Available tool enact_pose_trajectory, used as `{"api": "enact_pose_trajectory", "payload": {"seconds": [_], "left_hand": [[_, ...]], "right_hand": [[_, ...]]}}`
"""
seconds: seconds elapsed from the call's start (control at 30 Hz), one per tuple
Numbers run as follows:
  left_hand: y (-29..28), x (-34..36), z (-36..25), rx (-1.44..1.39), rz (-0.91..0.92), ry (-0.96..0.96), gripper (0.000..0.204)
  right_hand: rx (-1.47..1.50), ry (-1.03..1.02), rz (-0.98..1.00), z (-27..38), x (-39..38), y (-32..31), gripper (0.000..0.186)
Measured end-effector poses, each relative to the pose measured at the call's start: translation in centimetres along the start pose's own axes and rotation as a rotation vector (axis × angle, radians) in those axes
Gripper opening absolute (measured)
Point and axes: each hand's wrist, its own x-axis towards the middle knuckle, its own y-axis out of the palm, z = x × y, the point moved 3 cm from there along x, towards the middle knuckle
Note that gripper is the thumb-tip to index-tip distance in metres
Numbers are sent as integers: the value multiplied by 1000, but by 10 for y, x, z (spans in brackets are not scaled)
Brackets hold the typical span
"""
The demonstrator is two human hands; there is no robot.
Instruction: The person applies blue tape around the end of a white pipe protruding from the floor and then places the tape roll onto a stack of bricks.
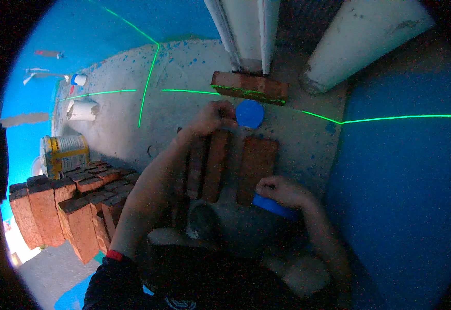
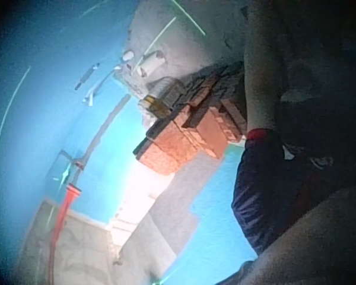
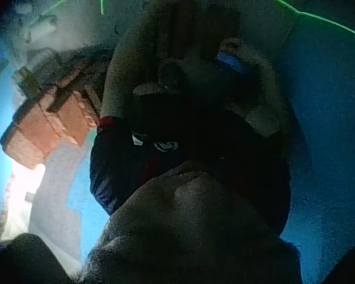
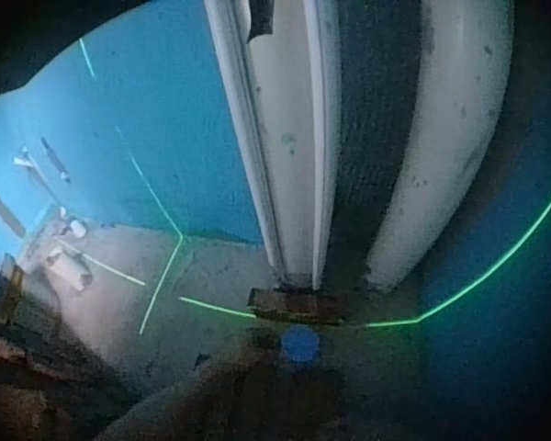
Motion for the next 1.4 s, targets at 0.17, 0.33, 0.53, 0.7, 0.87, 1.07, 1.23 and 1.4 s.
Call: {"api": "enact_pose_trajectory", "payload": {"seconds": [0.17, 0.33, 0.53, 0.7, 0.87, 1.07, 1.23, 1.4], "left_hand": [[-6, -2, 8, -117, 55, 111, 33], [0, -1, -26, 141, 121, -73, 29], [-14, -2, -16, 325, -55, 173, 30], [-4, -11, -51, 251, -216, -24, 54], [39, -20, -73, 487, -294, -81, 81], [37, -21, -53, 462, -281, -21, 69], [-19, -64, -91, 681, -171, 3, 67], [-84, -184, -197, 368, -192, 31, 60]], "right_hand": [[9, -12, -11, 6, 1, 3, 29], [30, 22, 2, -1, -1, -1, 31], [-5, -10, 8, 14, -1, -6, 37], [25, -4, -38, 26, -14, -13, 45], [-13, 76, -113, 21, -13, -18, 49], [-29, 25, 24, 43, -6, -23, 49], [155, -24, -63, 35, -16, -46, 49], [141, 68, -360, 76, -28, -66, 57]]}}
